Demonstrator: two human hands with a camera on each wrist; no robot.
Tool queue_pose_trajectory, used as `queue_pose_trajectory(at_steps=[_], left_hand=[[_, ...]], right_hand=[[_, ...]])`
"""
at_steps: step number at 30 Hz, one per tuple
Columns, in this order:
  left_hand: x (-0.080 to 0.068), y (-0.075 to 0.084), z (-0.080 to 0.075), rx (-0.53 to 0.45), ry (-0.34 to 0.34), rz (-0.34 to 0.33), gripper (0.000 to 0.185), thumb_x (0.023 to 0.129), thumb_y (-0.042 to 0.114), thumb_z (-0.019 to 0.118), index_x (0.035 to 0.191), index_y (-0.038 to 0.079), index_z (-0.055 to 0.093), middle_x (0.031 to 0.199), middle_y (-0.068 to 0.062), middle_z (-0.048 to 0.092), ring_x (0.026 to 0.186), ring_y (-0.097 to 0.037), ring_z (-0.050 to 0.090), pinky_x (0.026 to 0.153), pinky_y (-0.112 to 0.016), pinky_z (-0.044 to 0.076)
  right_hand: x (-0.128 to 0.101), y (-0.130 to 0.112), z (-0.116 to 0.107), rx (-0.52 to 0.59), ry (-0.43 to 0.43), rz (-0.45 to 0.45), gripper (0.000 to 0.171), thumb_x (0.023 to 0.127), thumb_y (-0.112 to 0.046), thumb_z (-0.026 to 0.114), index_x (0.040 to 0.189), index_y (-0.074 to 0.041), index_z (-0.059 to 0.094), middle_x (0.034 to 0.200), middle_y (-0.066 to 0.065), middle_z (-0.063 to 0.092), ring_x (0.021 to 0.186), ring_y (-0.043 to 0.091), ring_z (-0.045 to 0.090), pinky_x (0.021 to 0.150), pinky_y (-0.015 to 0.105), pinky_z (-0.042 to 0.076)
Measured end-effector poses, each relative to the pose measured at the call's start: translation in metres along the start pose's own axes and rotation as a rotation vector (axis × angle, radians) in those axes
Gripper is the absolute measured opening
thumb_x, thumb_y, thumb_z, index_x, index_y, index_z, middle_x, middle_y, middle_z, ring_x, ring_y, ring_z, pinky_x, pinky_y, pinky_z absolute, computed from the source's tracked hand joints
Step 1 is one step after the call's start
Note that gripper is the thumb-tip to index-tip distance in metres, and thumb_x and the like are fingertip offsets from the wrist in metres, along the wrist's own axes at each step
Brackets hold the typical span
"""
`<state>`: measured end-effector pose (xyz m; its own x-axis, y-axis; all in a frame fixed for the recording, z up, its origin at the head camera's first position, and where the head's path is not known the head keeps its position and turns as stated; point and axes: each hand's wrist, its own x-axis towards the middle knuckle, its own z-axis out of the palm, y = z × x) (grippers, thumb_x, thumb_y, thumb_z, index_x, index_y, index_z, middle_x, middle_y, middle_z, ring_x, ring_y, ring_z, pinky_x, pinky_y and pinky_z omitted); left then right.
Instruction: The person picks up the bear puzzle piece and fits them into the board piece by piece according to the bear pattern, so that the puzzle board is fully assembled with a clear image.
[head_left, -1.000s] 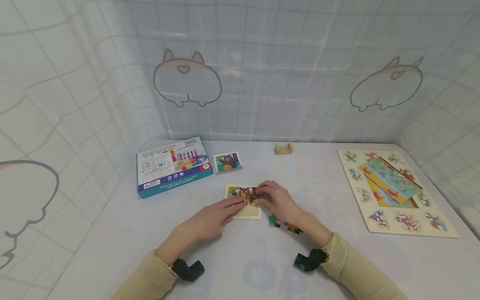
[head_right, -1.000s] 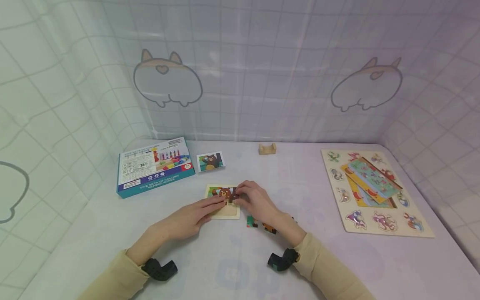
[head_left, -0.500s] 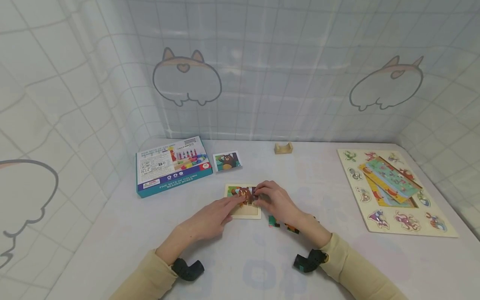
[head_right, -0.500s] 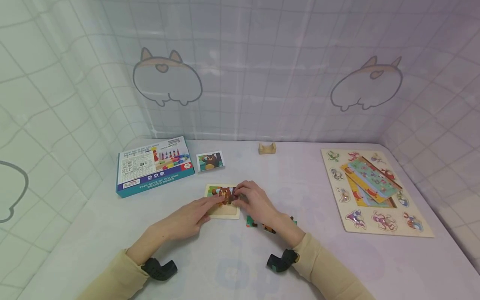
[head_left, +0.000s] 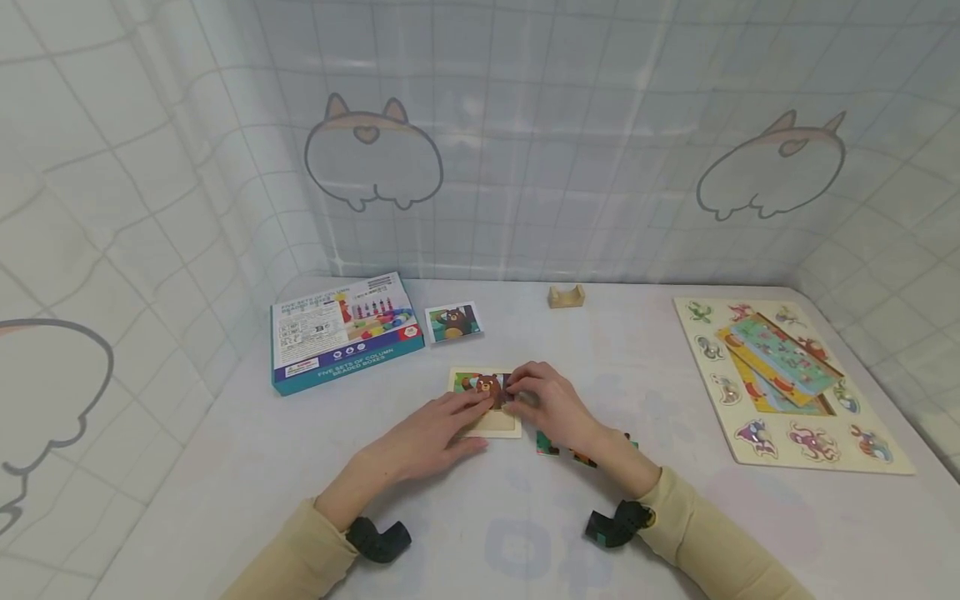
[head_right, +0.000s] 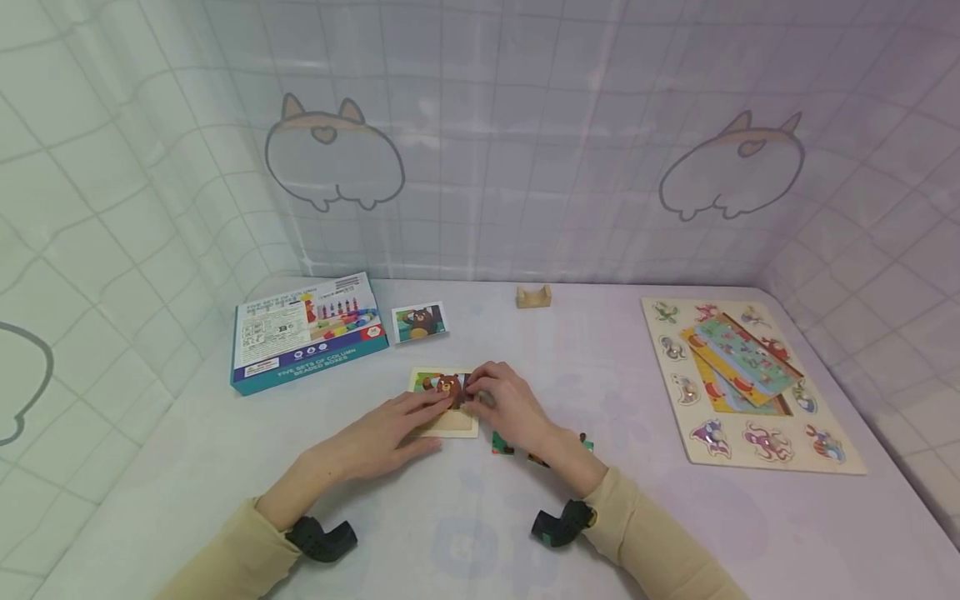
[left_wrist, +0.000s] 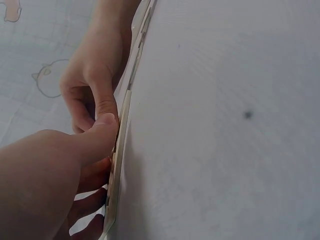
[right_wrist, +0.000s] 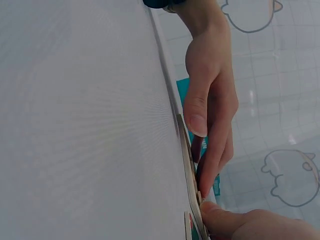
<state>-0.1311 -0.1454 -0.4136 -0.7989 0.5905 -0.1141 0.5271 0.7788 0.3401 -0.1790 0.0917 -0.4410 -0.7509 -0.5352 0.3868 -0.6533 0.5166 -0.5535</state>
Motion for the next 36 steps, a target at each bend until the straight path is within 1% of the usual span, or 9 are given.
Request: queue_pose_trajectory(at_steps=[4,10,13,17,21,25,31,36], left_hand=[[0.0000,0.0007,-0.0011,-0.005,-0.007,-0.008,0.063,0.093,0.056,0.043,0.148,0.026,0.030,0.152,0.006,0.028,0.139,-0.021,0.028,0.111,-0.046,0.030],[0.0020,0.0005,0.0023,0.028,0.026,0.034,0.062,0.095,0.053,0.042,0.148,0.022,0.031,0.153,0.006,0.026,0.138,-0.020,0.029,0.110,-0.046,0.031],[0.0027,0.0012,0.0029,0.034,0.033,0.039,0.062,0.095,0.053,0.042,0.148,0.022,0.031,0.154,0.008,0.026,0.139,-0.019,0.028,0.110,-0.046,0.031],[0.0027,0.0017,0.0024,0.014,0.039,0.039,0.061,0.094,0.053,0.044,0.147,0.025,0.034,0.152,0.009,0.029,0.138,-0.018,0.029,0.110,-0.047,0.031],[0.0026,0.0008,0.0019,0.011,0.039,0.058,0.060,0.094,0.053,0.045,0.147,0.028,0.033,0.152,0.007,0.030,0.139,-0.019,0.029,0.109,-0.049,0.031],[0.0033,0.0011,0.0026,0.039,0.026,0.059,0.062,0.094,0.055,0.043,0.148,0.030,0.029,0.153,0.008,0.027,0.139,-0.020,0.027,0.109,-0.051,0.030],[0.0041,0.0024,0.0045,0.039,0.010,0.045,0.064,0.093,0.058,0.041,0.149,0.032,0.023,0.155,0.013,0.020,0.140,-0.020,0.023,0.107,-0.057,0.029],[0.0045,0.0034,0.0050,0.041,0.015,0.047,0.064,0.094,0.057,0.041,0.149,0.030,0.024,0.155,0.014,0.021,0.141,-0.019,0.021,0.106,-0.060,0.028]], right_hand=[[-0.0003,-0.0010,0.0012,-0.007,0.014,-0.001,0.017,0.081,-0.021,0.074,0.092,-0.008,0.072,0.106,-0.001,0.061,0.100,0.012,0.053,0.082,0.031,0.051],[-0.0006,-0.0018,0.0011,-0.019,0.037,-0.007,0.017,0.080,-0.021,0.076,0.090,-0.008,0.073,0.103,-0.001,0.062,0.098,0.012,0.053,0.081,0.030,0.051],[-0.0007,-0.0013,0.0010,-0.015,0.043,-0.020,0.016,0.080,-0.020,0.076,0.090,-0.008,0.074,0.102,0.000,0.062,0.097,0.013,0.054,0.080,0.030,0.051],[-0.0004,-0.0001,0.0006,-0.009,0.037,-0.035,0.013,0.081,-0.015,0.074,0.090,-0.007,0.075,0.103,0.001,0.062,0.098,0.014,0.054,0.080,0.030,0.051],[0.0005,0.0005,0.0002,-0.008,0.023,-0.028,0.012,0.082,-0.013,0.073,0.092,-0.007,0.076,0.104,0.002,0.062,0.099,0.015,0.054,0.081,0.031,0.050],[0.0003,-0.0003,-0.0006,-0.012,0.004,-0.013,0.015,0.081,-0.014,0.074,0.094,-0.007,0.076,0.106,0.002,0.061,0.098,0.016,0.053,0.081,0.031,0.050],[0.0002,-0.0011,-0.0015,-0.041,-0.023,-0.021,0.016,0.083,-0.015,0.072,0.097,-0.008,0.076,0.108,0.003,0.060,0.100,0.017,0.053,0.081,0.031,0.049],[0.0004,-0.0015,-0.0022,-0.057,-0.028,-0.035,0.016,0.083,-0.014,0.072,0.097,-0.007,0.075,0.108,0.003,0.059,0.100,0.018,0.052,0.081,0.030,0.050]])
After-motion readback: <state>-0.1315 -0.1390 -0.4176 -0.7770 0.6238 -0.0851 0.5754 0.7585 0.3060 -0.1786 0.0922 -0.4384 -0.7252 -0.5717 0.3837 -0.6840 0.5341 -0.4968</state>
